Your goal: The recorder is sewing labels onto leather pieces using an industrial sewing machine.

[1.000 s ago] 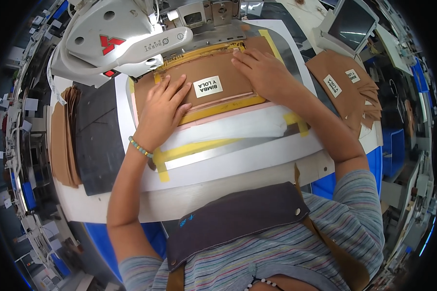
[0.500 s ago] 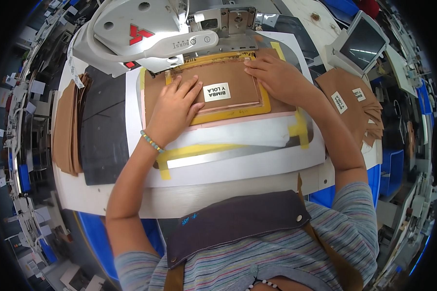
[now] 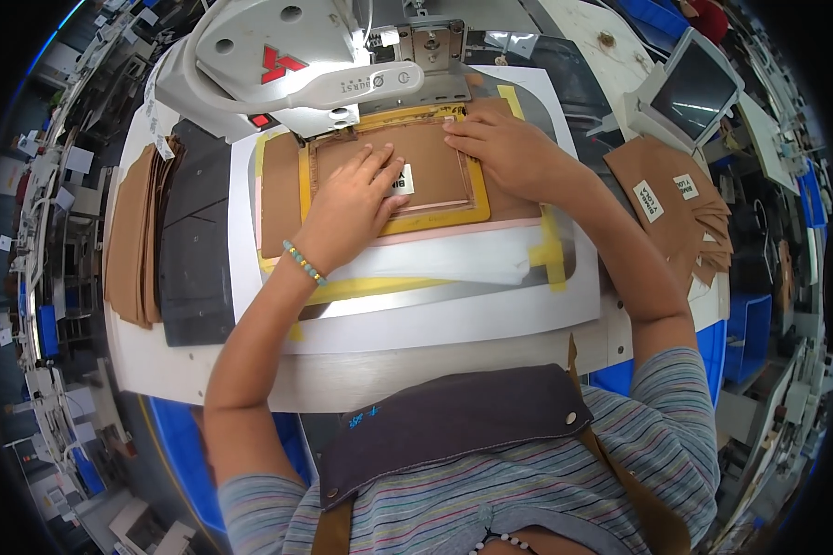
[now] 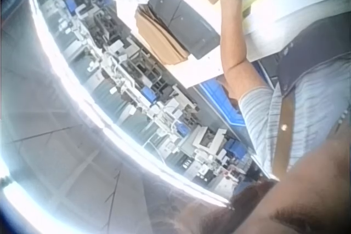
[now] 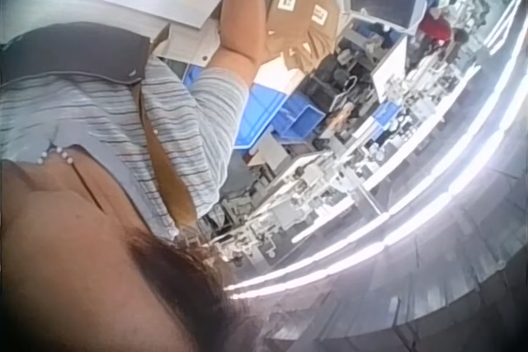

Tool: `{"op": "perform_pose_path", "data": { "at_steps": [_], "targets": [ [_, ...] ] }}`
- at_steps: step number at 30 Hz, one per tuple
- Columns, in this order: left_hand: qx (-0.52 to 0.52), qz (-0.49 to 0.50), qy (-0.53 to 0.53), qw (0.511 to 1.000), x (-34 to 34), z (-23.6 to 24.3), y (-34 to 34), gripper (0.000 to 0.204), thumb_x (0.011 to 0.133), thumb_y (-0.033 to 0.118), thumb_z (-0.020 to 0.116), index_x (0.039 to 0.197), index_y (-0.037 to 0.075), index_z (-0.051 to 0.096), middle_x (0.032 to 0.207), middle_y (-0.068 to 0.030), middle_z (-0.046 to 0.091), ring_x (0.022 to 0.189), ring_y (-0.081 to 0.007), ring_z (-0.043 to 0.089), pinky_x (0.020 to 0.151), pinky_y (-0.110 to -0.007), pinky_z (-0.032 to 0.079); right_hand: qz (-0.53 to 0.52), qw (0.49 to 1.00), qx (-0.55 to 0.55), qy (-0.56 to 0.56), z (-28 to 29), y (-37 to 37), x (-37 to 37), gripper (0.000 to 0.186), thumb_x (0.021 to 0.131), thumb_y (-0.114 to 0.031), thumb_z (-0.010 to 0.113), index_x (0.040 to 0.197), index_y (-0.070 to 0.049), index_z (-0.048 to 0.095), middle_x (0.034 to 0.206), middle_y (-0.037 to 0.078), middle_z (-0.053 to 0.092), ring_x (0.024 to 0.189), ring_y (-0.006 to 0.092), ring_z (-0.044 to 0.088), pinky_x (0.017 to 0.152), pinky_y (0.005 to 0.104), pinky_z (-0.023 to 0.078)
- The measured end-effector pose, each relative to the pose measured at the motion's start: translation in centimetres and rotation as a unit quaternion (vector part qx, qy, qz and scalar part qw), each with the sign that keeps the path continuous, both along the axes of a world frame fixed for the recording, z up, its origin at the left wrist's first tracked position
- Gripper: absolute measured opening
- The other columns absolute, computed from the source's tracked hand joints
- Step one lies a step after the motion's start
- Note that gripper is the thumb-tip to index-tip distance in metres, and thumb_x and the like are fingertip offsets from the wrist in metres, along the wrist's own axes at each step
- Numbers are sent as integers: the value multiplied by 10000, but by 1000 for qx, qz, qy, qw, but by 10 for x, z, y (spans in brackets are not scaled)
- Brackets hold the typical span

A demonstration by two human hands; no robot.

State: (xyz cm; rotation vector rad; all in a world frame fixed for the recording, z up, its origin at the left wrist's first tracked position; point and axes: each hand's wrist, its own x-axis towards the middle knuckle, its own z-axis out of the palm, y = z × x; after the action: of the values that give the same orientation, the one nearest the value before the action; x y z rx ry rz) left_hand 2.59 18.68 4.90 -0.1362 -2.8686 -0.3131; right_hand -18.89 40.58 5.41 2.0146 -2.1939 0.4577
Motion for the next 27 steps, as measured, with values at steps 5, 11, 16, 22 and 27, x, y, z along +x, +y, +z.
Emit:
{"op": "perform_pose_path", "data": {
  "at_steps": [5,11,16,22,27],
  "targets": [
    [-36,8,2,999,0,0,1,515,1041,318,686,1470,45,606,1572,-164,554,1453,-407,512,1162,-483,456,18,1000,0,13,-1,-13,3,412,944,7,587,1331,-34,724,1456,48,672,1299,260,584,1116,366,507],
    [-34,22,9,999,1,-4,-5,515,1040,311,685,1462,25,608,1553,-190,563,1429,-421,523,1155,-492,454,42,999,-13,23,-6,-29,7,389,936,0,594,1299,-29,730,1439,48,671,1293,269,587,1113,372,507],
    [-44,25,14,999,5,-3,-10,499,1039,313,679,1432,10,624,1531,-200,578,1409,-419,539,1143,-485,467,64,997,-13,36,-7,-46,15,372,916,-24,633,1272,-42,741,1399,30,687,1265,259,605,1049,365,550],
    [4,-8,14,1000,7,-2,-7,463,1032,266,681,1389,-25,633,1503,-216,595,1382,-391,569,1139,-460,489,79,995,-15,58,-8,-62,23,428,921,-28,632,1340,-30,718,1376,49,710,1244,248,626,1027,348,567],
    [13,6,28,999,8,-4,-11,435,1025,216,682,1369,-47,635,1494,-217,601,1372,-393,576,1154,-460,484,83,994,-17,71,-3,-71,33,385,903,-50,660,1278,-62,747,1355,31,702,1223,237,628,968,348,583]
  ]
}}
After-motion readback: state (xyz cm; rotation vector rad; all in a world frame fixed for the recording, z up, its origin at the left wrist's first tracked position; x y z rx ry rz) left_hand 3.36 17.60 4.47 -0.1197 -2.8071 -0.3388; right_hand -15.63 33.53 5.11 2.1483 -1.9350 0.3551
